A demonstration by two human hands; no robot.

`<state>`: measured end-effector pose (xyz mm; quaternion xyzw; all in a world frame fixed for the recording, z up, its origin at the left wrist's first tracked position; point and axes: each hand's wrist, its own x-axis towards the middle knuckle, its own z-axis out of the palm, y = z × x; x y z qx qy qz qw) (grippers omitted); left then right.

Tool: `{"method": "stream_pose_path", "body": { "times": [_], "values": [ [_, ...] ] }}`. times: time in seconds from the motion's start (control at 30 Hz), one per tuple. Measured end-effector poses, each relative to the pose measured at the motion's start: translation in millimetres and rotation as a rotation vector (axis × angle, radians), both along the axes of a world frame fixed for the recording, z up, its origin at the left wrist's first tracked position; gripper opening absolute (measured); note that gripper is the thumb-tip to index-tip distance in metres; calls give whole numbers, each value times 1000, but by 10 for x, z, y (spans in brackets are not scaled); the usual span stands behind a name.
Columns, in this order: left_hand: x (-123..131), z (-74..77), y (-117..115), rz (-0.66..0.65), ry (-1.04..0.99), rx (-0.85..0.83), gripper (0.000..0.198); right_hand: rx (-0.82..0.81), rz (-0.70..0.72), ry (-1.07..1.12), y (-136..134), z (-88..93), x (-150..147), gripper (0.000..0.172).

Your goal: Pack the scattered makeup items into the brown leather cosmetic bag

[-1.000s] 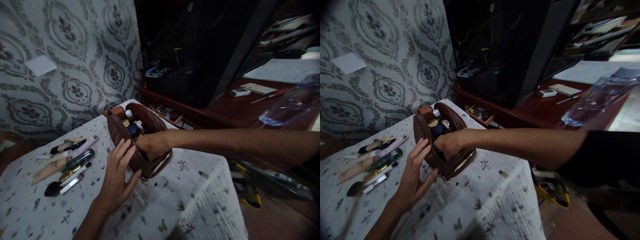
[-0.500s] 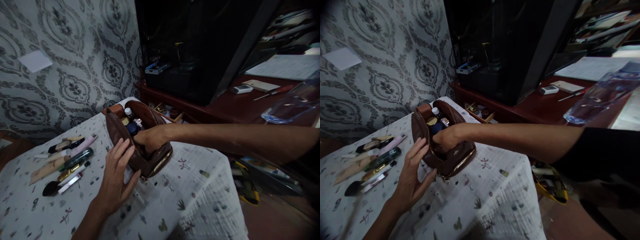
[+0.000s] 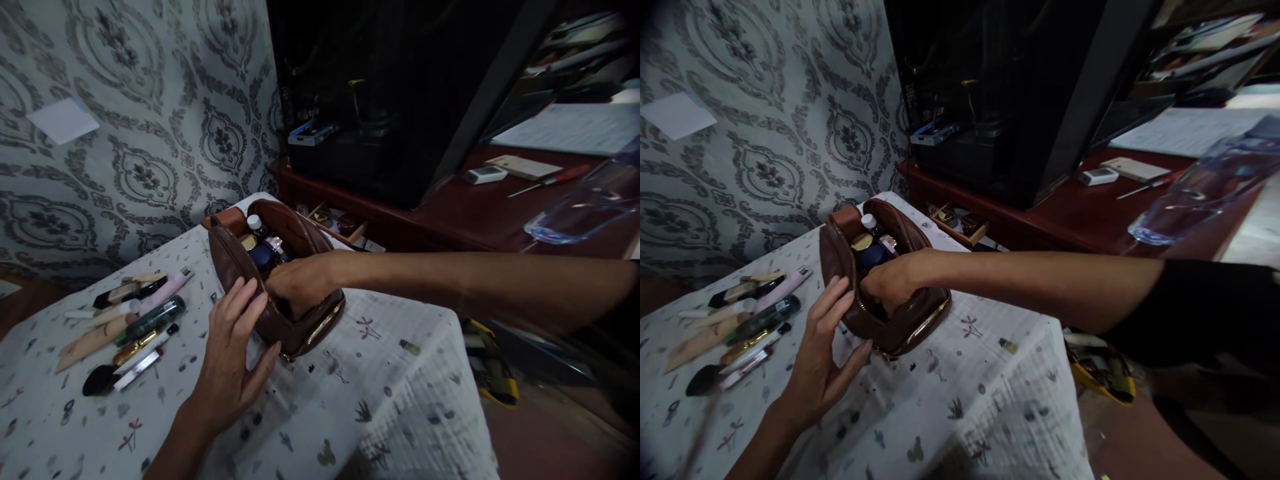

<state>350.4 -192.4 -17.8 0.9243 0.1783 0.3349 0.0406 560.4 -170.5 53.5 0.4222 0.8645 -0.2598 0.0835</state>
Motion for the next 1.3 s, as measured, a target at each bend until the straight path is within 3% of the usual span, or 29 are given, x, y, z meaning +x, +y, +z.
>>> {"method": "stream_pose_path", "body": {
  "times": [0.2, 0.47, 0.63, 0.77, 0.83, 0.97, 1.17, 1.3],
  "values": [
    [-5, -4, 3, -7, 7, -7, 73, 90, 7, -163, -88, 68, -78, 37],
    [6, -21, -1, 4, 6, 18, 70, 177, -78, -254, -191, 125, -249, 19],
    [9, -19, -10, 10, 5, 33, 71, 164, -45, -268, -203, 147, -281, 32],
    [-9, -4, -13, 14, 23, 19, 72, 180, -33, -161, -179, 78, -113, 36],
    [-14, 2, -11, 11, 25, 12, 72, 162, -38, -53, -183, 82, -6, 36],
    [-16, 0, -6, 3, 31, 6, 72, 54, 82, 66, -241, 201, 113, 15],
    [-21, -36, -8, 20, 36, -25, 74, -97, 198, 1, -287, 297, 106, 31],
    [-21, -50, -13, 17, 27, -36, 73, -88, 204, -136, -300, 302, 78, 21]
  ]
}}
